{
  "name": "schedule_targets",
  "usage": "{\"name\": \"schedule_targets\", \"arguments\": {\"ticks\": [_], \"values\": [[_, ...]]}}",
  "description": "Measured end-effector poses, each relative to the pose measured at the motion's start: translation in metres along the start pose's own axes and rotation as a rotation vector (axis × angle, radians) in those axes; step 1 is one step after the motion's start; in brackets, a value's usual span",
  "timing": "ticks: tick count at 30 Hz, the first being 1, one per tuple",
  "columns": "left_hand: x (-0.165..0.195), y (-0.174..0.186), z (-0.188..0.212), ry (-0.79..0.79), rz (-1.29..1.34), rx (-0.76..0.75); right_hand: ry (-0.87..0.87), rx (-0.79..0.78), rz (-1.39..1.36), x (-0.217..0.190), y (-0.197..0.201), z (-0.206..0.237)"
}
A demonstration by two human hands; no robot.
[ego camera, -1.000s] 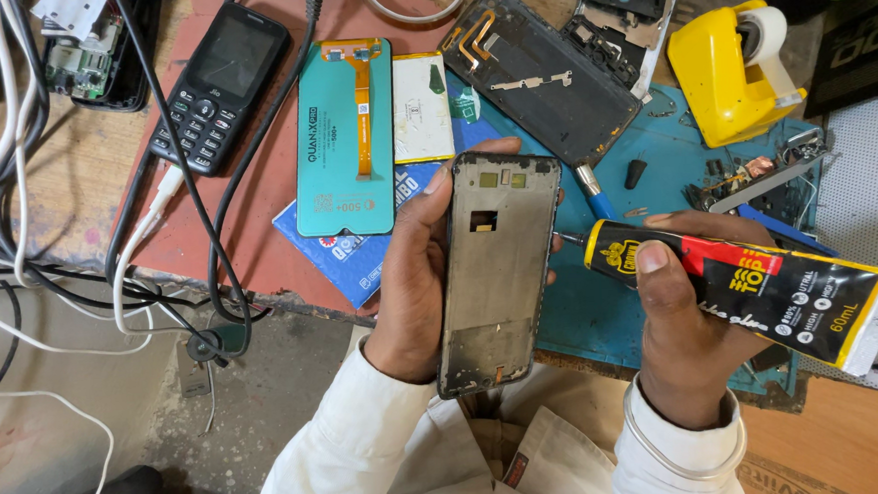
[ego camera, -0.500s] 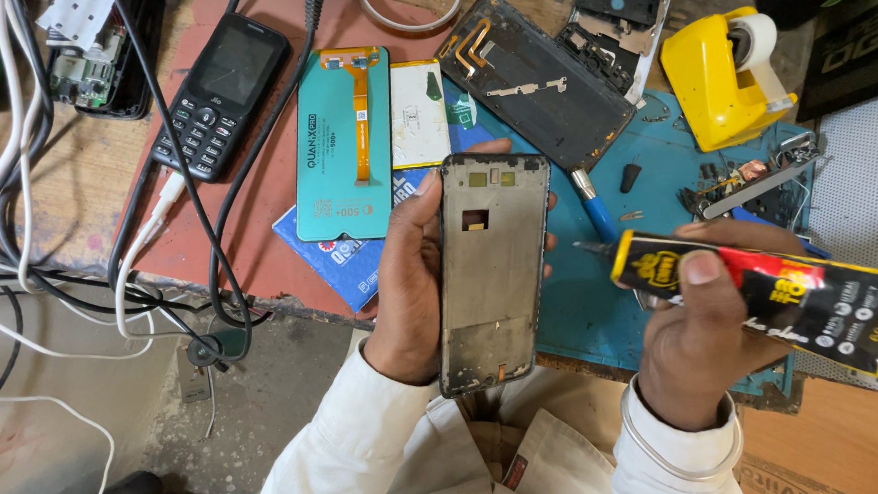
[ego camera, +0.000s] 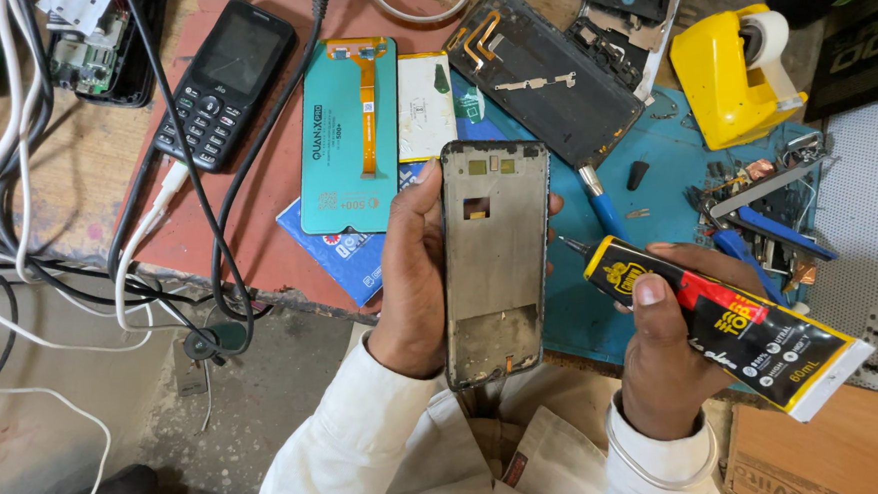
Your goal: The person holds a disassembled phone midframe in one hand and a tube of adhesive in the other, squeezing a bead of glue along the frame's edges. They rotate the frame repeatedly to reach each side, then set the glued frame on the workbench and pick up tweezers.
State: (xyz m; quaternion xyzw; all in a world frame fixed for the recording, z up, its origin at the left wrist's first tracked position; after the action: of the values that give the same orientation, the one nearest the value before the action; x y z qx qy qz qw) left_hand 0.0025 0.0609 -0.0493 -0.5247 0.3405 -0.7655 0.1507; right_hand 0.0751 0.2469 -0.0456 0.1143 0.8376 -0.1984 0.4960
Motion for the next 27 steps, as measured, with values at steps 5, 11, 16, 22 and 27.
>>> {"name": "schedule_targets", "arguments": {"ticks": [5, 11, 16, 22, 27], "values": [[0.0007, 0.0000, -0.0009, -0.004, -0.025, -0.002, -0.016, -0.035, 0.033, 0.0041, 0.0052, 0.0047], [0.0006, 0.0003, 0.0003, 0.001, -0.029, 0.003, 0.011, -0.061, 0.050, 0.0029, 0.0037, 0.0034], [-0.0005, -0.0009, -0.0005, 0.006, 0.001, 0.007, 0.023, -0.066, 0.100, 0.0030, 0.0074, 0.0062], [0.0008, 0.0001, 0.0011, -0.007, -0.008, 0.008, 0.078, -0.072, 0.098, 0.0029, 0.0058, 0.0061], [0.0012, -0.0002, 0.0008, -0.015, -0.018, 0.010, 0.002, -0.030, 0.102, 0.0047, 0.0080, 0.0058]]}}
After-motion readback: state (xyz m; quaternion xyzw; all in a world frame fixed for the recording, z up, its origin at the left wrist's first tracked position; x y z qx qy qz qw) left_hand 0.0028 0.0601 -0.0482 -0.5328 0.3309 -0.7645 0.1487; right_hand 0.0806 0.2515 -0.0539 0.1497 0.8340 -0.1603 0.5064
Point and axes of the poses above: each hand's wrist, its own z-axis away from the middle knuckle, its own y-axis out of the back of the hand, x = y × z, the point moved 5 cm from there along -z, towards the middle knuckle, and after that the axes turned 14 degrees about -z, right-handed, at the moved point
